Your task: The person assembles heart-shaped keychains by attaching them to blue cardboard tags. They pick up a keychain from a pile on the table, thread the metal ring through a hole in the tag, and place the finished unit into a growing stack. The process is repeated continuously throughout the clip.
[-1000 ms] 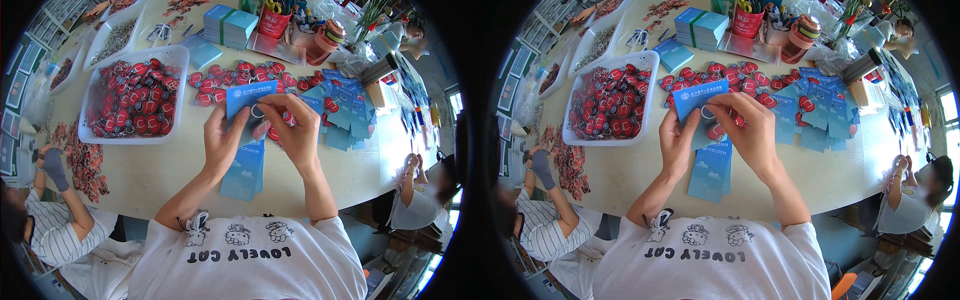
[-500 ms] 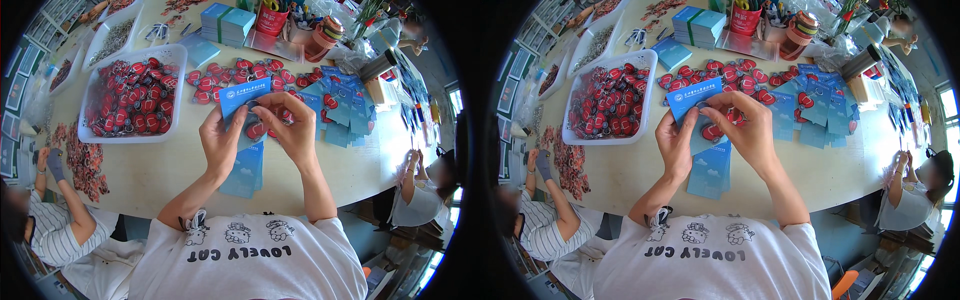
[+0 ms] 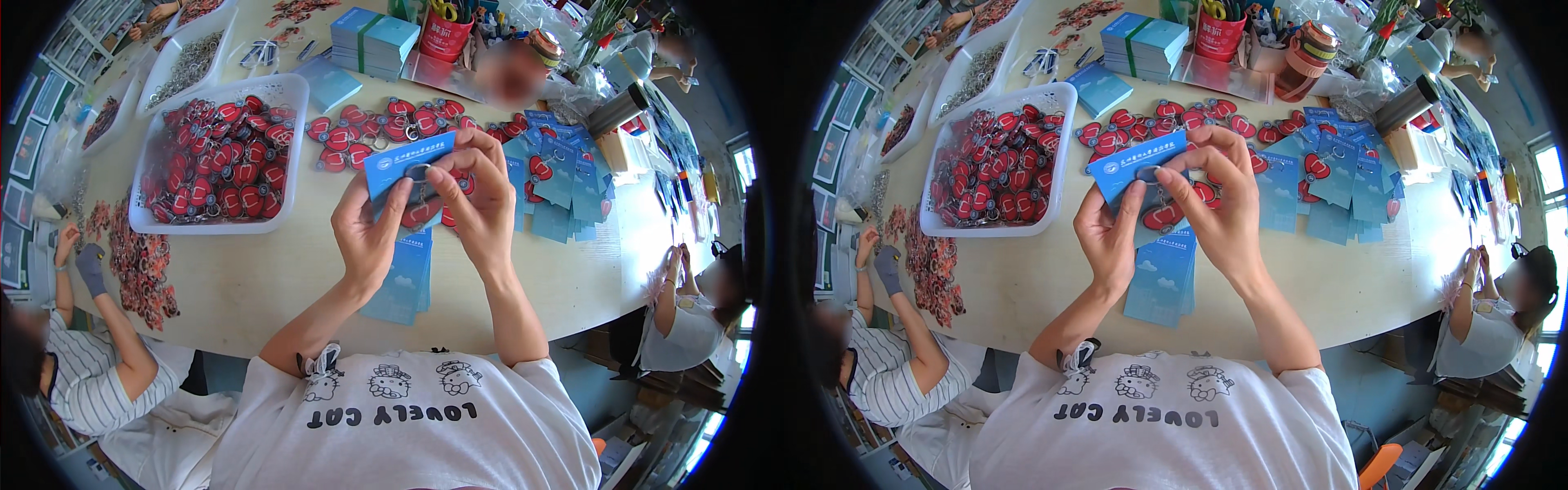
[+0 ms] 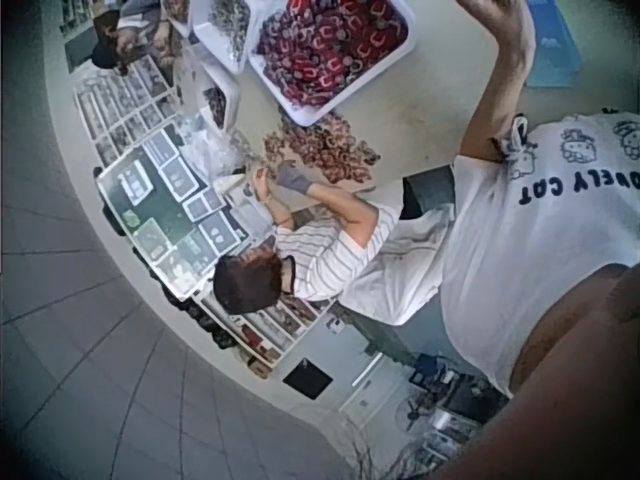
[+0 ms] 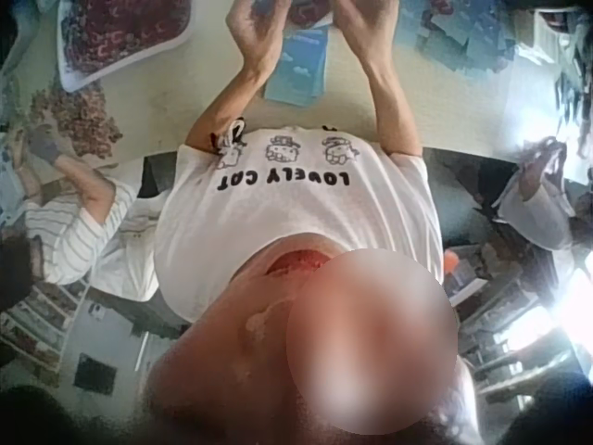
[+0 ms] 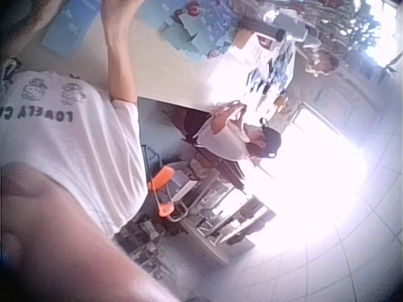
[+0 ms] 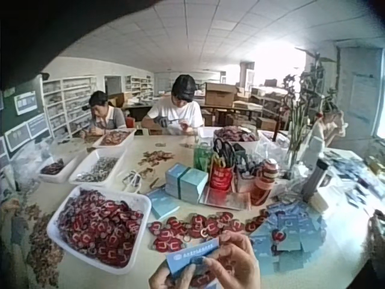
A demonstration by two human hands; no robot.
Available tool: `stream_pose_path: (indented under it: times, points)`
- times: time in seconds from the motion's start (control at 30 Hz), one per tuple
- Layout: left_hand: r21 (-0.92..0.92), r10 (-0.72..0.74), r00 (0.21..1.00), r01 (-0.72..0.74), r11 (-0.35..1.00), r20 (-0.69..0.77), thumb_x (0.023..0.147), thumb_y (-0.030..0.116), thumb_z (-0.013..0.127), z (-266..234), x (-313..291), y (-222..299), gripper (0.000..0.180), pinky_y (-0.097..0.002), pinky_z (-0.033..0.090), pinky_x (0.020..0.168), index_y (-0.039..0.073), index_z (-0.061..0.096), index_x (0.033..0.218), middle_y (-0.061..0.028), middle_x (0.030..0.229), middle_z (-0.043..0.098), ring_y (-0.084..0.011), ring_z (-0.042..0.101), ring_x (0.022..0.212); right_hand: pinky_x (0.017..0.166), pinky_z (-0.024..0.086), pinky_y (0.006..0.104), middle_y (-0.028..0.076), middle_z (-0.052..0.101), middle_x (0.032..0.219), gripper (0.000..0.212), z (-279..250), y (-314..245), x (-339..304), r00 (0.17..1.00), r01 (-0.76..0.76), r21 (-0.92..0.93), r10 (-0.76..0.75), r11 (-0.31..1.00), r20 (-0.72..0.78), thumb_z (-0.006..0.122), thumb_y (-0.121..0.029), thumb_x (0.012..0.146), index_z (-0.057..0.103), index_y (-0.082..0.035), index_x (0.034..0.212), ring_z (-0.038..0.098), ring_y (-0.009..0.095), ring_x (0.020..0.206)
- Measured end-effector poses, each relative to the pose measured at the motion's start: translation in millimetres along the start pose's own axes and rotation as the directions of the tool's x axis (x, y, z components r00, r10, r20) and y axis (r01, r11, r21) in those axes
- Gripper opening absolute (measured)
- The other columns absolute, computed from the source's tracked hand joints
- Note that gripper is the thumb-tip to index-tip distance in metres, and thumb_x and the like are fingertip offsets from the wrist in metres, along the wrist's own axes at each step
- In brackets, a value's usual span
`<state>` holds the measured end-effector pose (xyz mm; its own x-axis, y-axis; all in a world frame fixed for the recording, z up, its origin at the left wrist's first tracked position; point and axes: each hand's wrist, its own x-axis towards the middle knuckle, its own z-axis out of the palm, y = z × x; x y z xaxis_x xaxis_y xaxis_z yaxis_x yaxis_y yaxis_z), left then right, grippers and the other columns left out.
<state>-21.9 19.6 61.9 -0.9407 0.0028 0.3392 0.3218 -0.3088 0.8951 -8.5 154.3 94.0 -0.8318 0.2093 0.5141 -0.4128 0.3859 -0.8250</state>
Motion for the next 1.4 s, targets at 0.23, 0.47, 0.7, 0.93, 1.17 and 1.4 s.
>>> stream_pose_path:
  times: [0.23, 0.47, 0.7, 0.93, 1.17, 1.4]
  points:
    - [0.086, 0.066, 0.997, -0.068, 0.994, 0.027, 0.092, 0.006, 0.061, 2.2, -0.7, 5.7, 0.016, -0.0260, 0.047, 0.079, -0.002, 0.063, 0.105, -0.0043, 0.097, 0.062, -0.0093, 0.057, 0.089, 0.069, 0.049, 0.0206, 0.004, 0.066, 0.089, 0.013, 5.2, -7.9, -4.6, 0.888, -0.441, 0.577, 0.425, 0.687, 0.173, 0.070, -0.002, 0.084, 0.059, -0.005, 0.091, 0.061, 0.008, 0.083]
    - [0.033, -0.019, 1.000, 0.019, 0.999, 0.016, 0.094, 0.006, 0.056, 0.9, -2.3, 14.1, 0.018, -0.0248, 0.046, 0.081, -0.001, 0.058, 0.111, -0.0042, 0.098, 0.062, -0.0084, 0.056, 0.089, 0.082, 0.051, 0.0265, 0.007, 0.065, 0.096, 0.042, 12.4, -23.4, -4.4, 0.900, -0.397, 0.679, 0.409, 0.618, 0.153, 0.069, 0.002, 0.083, 0.046, -0.004, 0.118, 0.062, 0.012, 0.093]
    - [0.024, -0.155, 0.978, 0.154, 0.988, 0.138, 0.096, 0.004, 0.049, -0.1, -17.6, -5.8, 0.030, -0.0253, 0.042, 0.090, 0.001, 0.045, 0.126, -0.0053, 0.115, 0.056, -0.0096, 0.052, 0.104, 0.086, 0.048, 0.0253, 0.009, 0.060, 0.103, 0.046, 8.0, 5.3, -20.9, 0.935, -0.353, 0.477, 0.324, 0.805, 0.147, 0.064, 0.007, 0.084, 0.041, -0.001, 0.123, 0.059, 0.012, 0.098]
    - [-0.017, -0.243, 0.953, 0.250, 0.968, 0.180, 0.097, 0.008, 0.050, -2.4, -26.6, -18.4, 0.026, -0.0253, 0.045, 0.087, 0.001, 0.050, 0.122, -0.0057, 0.111, 0.059, -0.0094, 0.055, 0.100, 0.085, 0.048, 0.0257, 0.008, 0.059, 0.105, 0.046, 4.2, 9.2, -38.2, 0.926, -0.362, 0.476, 0.369, 0.801, 0.083, 0.064, 0.007, 0.084, 0.040, -0.001, 0.123, 0.058, 0.012, 0.098]
    - [0.056, -0.131, 0.977, 0.123, 0.991, 0.171, 0.097, 0.008, 0.052, 2.9, -22.6, -13.7, 0.020, -0.0272, 0.047, 0.082, -0.002, 0.052, 0.114, -0.0083, 0.102, 0.060, -0.0123, 0.058, 0.095, 0.078, 0.051, 0.0243, 0.008, 0.063, 0.099, 0.044, -0.5, 13.1, -35.9, 0.950, -0.303, 0.393, 0.310, 0.868, 0.048, 0.065, 0.003, 0.082, 0.044, -0.001, 0.122, 0.061, 0.011, 0.091]
    - [0.208, 0.015, 0.976, -0.061, 0.976, 0.216, 0.096, 0.005, 0.052, -4.1, -19.5, -16.2, 0.015, -0.0291, 0.048, 0.078, -0.003, 0.051, 0.109, -0.0110, 0.097, 0.058, -0.0162, 0.059, 0.089, 0.074, 0.052, 0.0252, 0.007, 0.066, 0.086, 0.046, -2.8, 1.5, -23.2, 0.966, -0.258, 0.203, 0.259, 0.945, 0.021, 0.067, 0.001, 0.076, 0.049, -0.002, 0.118, 0.063, 0.009, 0.079]
